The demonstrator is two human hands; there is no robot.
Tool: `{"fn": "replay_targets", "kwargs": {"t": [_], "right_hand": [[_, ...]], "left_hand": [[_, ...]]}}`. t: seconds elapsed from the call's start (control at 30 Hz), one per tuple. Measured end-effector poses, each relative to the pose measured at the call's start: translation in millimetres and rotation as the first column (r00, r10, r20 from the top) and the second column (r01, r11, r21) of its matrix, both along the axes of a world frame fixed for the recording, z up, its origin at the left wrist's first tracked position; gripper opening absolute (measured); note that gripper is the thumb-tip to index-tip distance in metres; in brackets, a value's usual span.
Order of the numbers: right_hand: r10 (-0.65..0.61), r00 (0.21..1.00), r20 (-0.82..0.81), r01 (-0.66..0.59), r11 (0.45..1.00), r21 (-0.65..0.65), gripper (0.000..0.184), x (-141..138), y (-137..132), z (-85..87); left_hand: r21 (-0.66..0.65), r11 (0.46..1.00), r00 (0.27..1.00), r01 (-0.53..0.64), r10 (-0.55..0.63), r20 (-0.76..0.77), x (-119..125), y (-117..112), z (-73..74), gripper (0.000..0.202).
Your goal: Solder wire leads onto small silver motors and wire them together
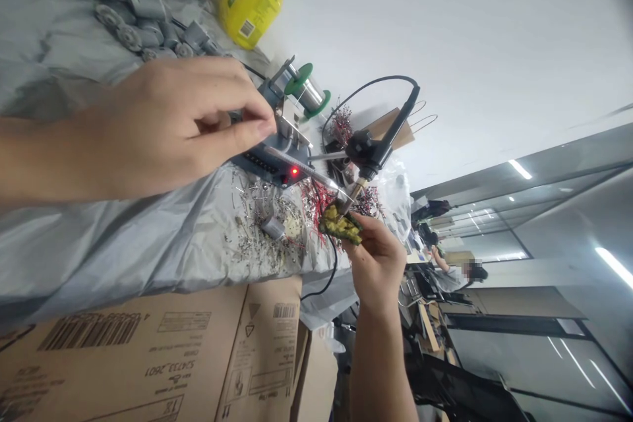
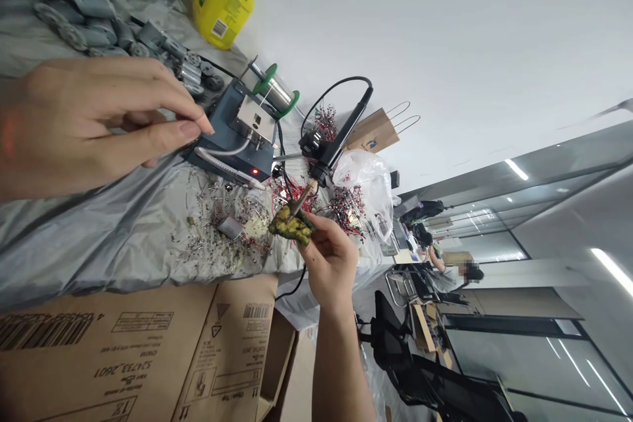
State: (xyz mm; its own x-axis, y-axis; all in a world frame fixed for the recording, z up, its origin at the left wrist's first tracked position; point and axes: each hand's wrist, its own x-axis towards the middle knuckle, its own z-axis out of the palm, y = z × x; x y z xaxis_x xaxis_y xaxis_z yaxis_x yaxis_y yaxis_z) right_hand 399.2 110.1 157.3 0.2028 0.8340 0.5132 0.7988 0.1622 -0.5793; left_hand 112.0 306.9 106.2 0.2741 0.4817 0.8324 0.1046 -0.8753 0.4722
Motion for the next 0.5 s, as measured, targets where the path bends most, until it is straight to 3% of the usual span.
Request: {"fn": "replay_targets", "kwargs": {"t": [0.27, 0.5], "right_hand": [[-0.039, 0.998, -0.047, 0.04, 0.999, 0.013, 0.022, -13, -8, 7.9], [-0.125, 0.989, -0.079, 0.12, 0.991, -0.059, 0.022, -17, -13, 11.1]], "left_hand": [[0.018, 1.0, 1.0, 0.008, -0.008, -0.013, 1, 2, 0.0, 0.029], [0.014, 0.999, 0.999, -0.032, 0.032, -0.018, 0, 0, 0.0, 0.034]]}}
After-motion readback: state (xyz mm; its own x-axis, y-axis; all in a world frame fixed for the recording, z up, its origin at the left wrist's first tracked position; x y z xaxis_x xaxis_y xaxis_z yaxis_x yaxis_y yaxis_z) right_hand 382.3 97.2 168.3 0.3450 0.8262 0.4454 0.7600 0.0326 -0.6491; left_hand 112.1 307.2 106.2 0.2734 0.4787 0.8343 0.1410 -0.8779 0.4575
